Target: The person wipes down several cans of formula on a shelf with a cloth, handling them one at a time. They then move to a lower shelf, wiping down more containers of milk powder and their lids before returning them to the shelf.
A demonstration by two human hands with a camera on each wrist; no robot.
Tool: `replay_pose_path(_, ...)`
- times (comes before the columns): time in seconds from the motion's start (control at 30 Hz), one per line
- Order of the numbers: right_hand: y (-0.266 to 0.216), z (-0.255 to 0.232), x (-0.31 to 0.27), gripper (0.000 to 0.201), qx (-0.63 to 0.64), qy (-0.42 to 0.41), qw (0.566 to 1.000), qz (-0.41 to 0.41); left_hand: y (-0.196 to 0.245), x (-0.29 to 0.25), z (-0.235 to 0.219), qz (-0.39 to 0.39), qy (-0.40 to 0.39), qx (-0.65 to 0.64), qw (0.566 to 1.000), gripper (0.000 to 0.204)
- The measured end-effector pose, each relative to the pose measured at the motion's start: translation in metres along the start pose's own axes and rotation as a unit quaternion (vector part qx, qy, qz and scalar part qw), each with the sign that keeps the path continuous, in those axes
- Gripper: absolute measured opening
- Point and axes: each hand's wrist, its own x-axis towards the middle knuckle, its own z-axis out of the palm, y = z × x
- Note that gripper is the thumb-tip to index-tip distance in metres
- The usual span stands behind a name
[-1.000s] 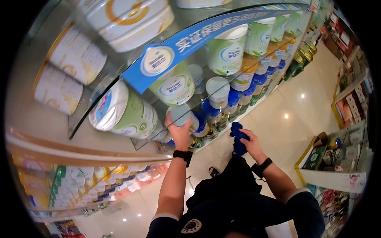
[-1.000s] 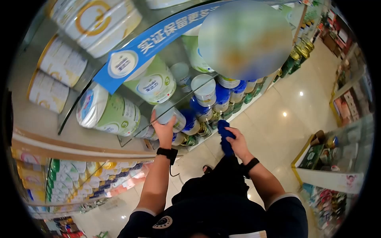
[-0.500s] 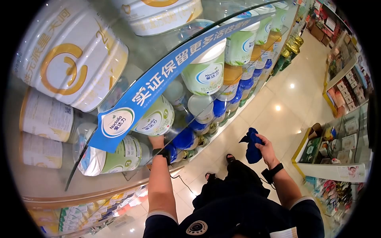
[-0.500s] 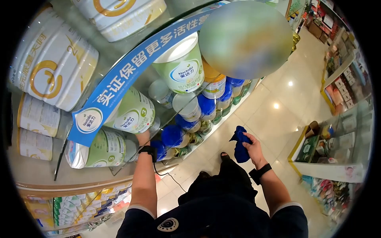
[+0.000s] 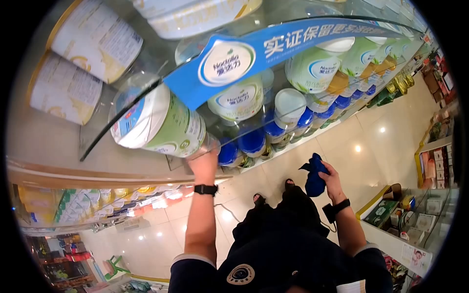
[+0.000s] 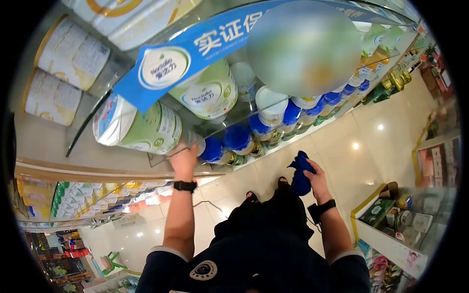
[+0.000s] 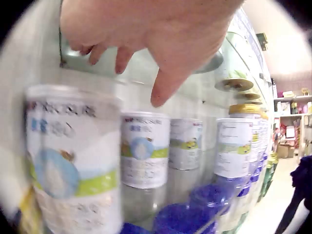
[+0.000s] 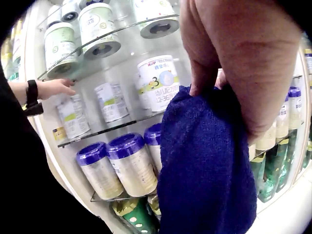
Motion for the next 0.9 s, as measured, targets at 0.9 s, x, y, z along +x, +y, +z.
replay_pose_path(0.9, -0.067, 0.315, 0.03, 0.043, -0.337, -0.167, 0.827, -0.419, -0.032, -0.048, 0.076, -0.067, 0.042, -0.548, 0.833, 0.115)
